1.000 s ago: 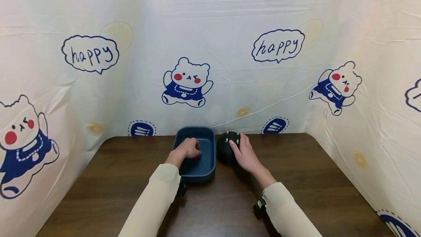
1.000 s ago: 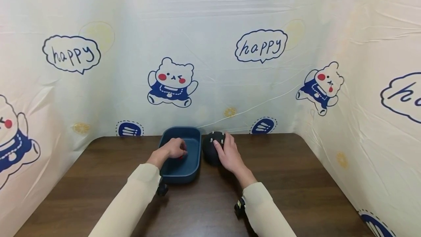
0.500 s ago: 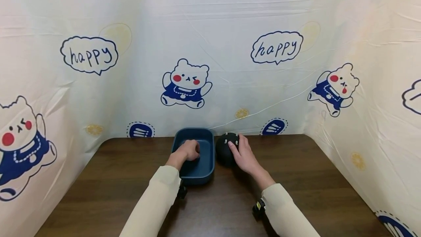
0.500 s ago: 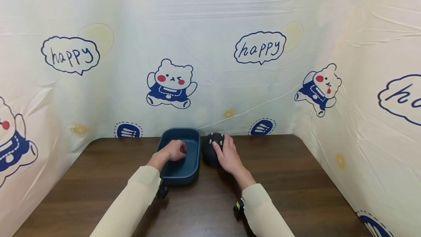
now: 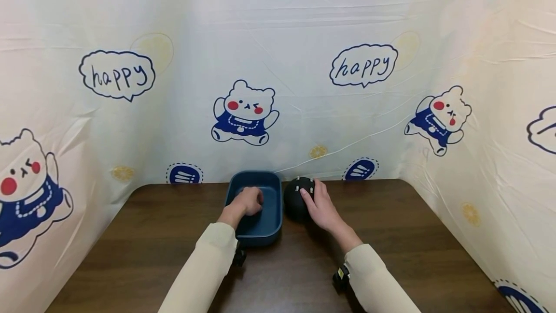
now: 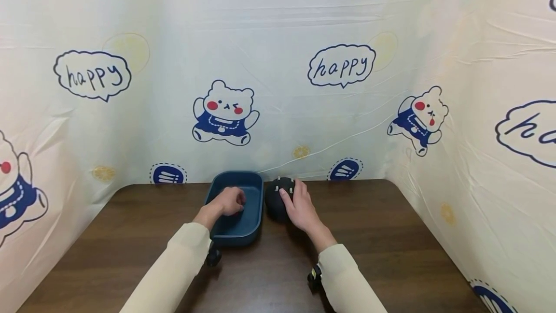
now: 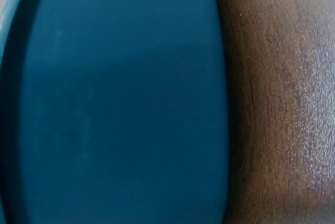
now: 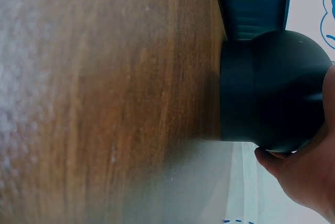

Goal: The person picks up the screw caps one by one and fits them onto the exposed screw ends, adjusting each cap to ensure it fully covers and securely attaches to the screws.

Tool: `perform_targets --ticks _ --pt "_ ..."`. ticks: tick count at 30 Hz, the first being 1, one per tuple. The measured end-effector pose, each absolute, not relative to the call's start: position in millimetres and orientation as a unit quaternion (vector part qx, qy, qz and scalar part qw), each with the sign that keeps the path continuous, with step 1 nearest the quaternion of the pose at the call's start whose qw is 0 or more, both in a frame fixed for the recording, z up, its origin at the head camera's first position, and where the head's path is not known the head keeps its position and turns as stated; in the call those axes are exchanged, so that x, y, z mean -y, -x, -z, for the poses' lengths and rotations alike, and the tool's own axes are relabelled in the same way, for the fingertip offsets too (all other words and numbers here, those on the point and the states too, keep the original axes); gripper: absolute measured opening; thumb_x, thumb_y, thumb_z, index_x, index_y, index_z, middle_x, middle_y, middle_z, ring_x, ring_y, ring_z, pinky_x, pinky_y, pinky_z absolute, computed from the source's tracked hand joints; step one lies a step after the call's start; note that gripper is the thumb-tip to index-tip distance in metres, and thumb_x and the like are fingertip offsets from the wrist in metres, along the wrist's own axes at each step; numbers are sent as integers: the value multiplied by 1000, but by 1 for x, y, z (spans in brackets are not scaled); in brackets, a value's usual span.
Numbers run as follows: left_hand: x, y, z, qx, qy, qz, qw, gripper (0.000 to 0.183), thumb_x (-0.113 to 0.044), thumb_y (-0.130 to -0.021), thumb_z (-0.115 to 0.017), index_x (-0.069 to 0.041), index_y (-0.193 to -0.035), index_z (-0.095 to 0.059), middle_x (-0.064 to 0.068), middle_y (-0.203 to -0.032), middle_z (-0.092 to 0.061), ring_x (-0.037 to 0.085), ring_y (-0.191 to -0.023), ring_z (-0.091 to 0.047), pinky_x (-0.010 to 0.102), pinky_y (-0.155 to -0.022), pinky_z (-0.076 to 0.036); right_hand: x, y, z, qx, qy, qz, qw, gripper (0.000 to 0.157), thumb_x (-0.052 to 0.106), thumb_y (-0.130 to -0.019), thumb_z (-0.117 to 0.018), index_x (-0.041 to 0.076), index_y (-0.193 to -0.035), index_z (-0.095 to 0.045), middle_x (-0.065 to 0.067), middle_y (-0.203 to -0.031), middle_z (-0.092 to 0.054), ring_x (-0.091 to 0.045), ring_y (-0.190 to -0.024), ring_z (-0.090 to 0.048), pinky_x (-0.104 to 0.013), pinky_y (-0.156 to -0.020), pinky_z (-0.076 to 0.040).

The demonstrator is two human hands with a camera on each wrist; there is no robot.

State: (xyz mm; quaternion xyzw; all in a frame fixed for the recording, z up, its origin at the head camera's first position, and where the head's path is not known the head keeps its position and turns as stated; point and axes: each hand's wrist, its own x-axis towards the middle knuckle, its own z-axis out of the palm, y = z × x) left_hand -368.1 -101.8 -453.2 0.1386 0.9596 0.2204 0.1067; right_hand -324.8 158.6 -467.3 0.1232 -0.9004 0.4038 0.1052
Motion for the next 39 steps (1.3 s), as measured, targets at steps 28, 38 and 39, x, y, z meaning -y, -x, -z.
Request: perform_targets --ticks 28,38,39 --pt "109 364 454 -935 -118 -318 105 12 -11 -99 -65 -5 -101 -76 6 -91 -66 19 -79 -61 34 -74 -54 -158 327 470 901 -121 -401 110 72 44 -109 -43 -3 -158 -19 -27 -159 -27 -42 -144 -34 -56 -119 -28" --pt "113 364 459 -923 -110 -351 116 14 -13 -100 -65 -6 -100 -77 5 -93 -67 19 -82 -61 34 -76 -54 -158 326 469 900 -121 -404 108 71 43 -109 -44 -2 -158 -20 -27 -158 -28 -41 -143 -36 -56 -119 -29" --pt "113 364 459 -922 -110 -354 117 14 -13 -100 -65 -6 -100 -77 5 -92 -68 19 -82 -61 34 -76 -54 -158 326 469 900 -121 -404 108 71 44 -109 -44 -2 -158 -20 -27 -158 -28 -41 -143 -36 -56 -119 -29"
